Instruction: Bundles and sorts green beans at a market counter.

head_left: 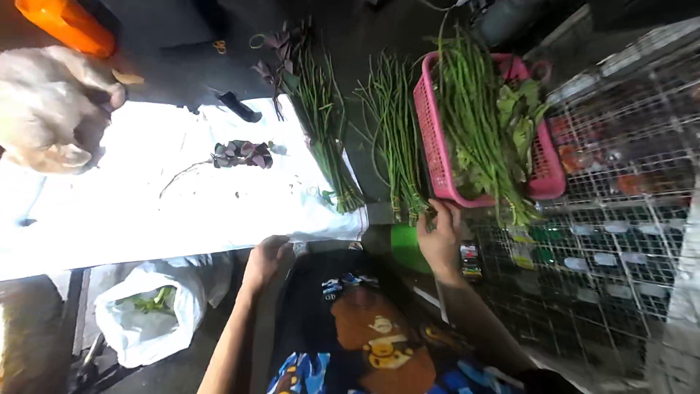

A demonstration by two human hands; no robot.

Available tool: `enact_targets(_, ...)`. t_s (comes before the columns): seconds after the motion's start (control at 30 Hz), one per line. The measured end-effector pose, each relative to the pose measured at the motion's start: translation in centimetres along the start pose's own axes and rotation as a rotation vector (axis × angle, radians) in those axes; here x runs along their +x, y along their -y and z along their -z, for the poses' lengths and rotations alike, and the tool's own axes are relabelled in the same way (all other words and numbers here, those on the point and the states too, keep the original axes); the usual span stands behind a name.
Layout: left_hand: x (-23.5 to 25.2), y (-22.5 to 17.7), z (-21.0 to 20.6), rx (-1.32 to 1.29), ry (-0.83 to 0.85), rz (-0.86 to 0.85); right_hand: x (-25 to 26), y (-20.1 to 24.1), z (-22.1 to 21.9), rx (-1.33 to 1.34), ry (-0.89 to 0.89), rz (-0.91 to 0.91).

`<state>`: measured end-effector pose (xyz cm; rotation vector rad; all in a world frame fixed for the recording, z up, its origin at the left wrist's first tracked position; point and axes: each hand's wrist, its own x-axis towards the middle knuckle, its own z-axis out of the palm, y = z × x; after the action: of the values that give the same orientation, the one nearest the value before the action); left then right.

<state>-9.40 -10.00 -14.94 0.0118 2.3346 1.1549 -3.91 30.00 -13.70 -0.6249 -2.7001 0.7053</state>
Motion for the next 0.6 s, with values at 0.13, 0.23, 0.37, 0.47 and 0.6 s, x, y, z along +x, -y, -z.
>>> enact_targets(0.13,-0.5,2.4,0.1,-0.081,-0.006,0.044,-1.5,7.2,-2.6,0.073,0.154,0.138)
enact_targets(0.23,1.7,1.1,0.4,-0.079,0.143,-0.065,0.5,12.0,-7.7,0.037,0.398,0.054)
enact_targets(0.37,4.3,-1.9,2.8,0.056,0.298,-0.250,2.8,14.9,-11.3,-0.107,0.580,-0.086)
enact_targets(0.47,5.5,-2.9,4.8,0.053,0.297,-0.303,3.5,14.9,-9.5,0.108,0.577,-0.248)
enact_targets(0.6,6.4,-3.8,5.3,-0.169,0.266,-0.224,2.2,14.3,-6.1,0.846,0.491,-0.493)
